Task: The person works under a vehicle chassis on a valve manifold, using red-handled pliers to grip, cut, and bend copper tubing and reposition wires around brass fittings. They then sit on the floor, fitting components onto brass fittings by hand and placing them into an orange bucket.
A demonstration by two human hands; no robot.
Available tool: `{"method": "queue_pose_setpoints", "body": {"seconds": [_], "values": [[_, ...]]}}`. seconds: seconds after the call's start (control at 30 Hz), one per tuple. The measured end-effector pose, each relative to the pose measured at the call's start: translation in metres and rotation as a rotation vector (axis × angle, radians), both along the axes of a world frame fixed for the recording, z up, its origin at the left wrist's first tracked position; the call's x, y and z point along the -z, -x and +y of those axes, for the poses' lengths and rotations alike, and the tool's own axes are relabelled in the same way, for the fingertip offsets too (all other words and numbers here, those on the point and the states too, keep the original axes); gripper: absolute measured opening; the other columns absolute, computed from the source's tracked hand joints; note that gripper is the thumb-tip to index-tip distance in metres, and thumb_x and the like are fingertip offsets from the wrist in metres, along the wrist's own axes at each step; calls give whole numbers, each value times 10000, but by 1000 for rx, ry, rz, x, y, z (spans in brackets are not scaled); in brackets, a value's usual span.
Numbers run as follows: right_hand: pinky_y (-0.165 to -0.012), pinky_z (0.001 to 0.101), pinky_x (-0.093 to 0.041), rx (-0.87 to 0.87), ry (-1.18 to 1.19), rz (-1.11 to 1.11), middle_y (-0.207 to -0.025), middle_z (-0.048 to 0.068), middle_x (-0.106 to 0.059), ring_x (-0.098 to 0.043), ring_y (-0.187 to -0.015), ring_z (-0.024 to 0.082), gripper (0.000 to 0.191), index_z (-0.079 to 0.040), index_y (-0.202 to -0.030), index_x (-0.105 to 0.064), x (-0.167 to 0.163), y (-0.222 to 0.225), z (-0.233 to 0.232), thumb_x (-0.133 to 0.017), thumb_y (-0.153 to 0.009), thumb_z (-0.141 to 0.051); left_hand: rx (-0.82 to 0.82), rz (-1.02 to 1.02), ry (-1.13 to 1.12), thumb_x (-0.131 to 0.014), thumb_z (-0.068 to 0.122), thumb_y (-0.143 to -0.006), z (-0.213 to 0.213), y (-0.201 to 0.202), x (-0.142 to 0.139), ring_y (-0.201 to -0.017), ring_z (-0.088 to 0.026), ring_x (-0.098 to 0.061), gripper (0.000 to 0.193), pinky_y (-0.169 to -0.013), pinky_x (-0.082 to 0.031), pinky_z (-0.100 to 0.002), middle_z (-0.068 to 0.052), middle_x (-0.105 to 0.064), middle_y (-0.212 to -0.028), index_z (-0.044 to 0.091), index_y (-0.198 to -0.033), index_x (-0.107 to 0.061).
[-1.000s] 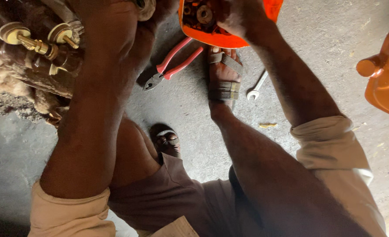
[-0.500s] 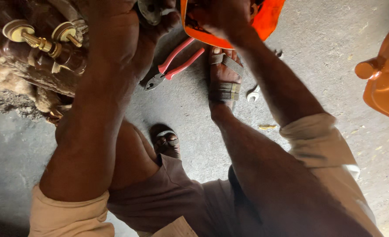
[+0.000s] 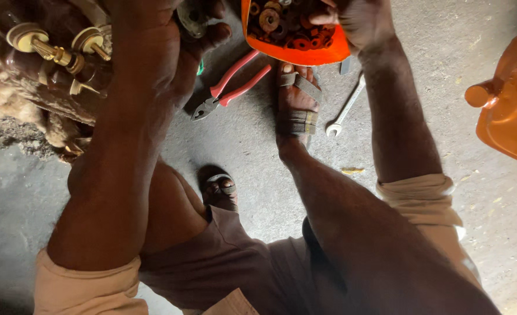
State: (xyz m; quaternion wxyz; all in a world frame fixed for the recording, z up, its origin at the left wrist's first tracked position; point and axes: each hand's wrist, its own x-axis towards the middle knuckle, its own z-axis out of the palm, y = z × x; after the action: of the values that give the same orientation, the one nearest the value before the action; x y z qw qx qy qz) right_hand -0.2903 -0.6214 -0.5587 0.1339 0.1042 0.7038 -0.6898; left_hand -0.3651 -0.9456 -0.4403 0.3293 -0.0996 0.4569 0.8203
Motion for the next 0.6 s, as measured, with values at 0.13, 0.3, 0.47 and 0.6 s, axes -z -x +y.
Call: {"method": "queue_pose_setpoints", "body": {"seconds": [0.13,0.3,0.47,0.6], "values": [[-638,319,-668,240,484,-212,-854,135,-746,-731,-688,165,377,-19,-944,-735,2,2,-13,-701,-976,-392,8,3,-11,-690,247,-1030,0,-2,-4,-912,-161,-689,162,-837,-586,-407,-16,-704,-972,97,-1091,-703],[-673,329,-685,73,-183,-118,-858,79,-709,-733,-744,156,290,-43,-988,-745,34,19,-53,-840,-896,-301,10,28,-48,-685,252,-1067,0,-3,-6,-896,-178,-695,207,-799,-589,-385,-56,-701,-970,52,-1119,-686],[-575,358,-578,-280,-965,429,-846,75,-757,-720,-709,204,236,-92,-1025,-777,59,22,-80,-845,-929,-297,-11,42,-37,-680,236,-1098,-3,-1,-4,-894,-183,-699,206,-769,-598,-362,-81,-698,-978,39,-1159,-675],[-561,366,-568,-415,-1057,405,-850,76,-756,-715,-700,215,185,-106,-1054,-782,66,20,-69,-810,-974,-270,-33,27,23,-671,233,-1055,-13,0,-6,-919,-192,-712,208,-796,-621,-380,-77,-700,-982,48,-1150,-677]]}}
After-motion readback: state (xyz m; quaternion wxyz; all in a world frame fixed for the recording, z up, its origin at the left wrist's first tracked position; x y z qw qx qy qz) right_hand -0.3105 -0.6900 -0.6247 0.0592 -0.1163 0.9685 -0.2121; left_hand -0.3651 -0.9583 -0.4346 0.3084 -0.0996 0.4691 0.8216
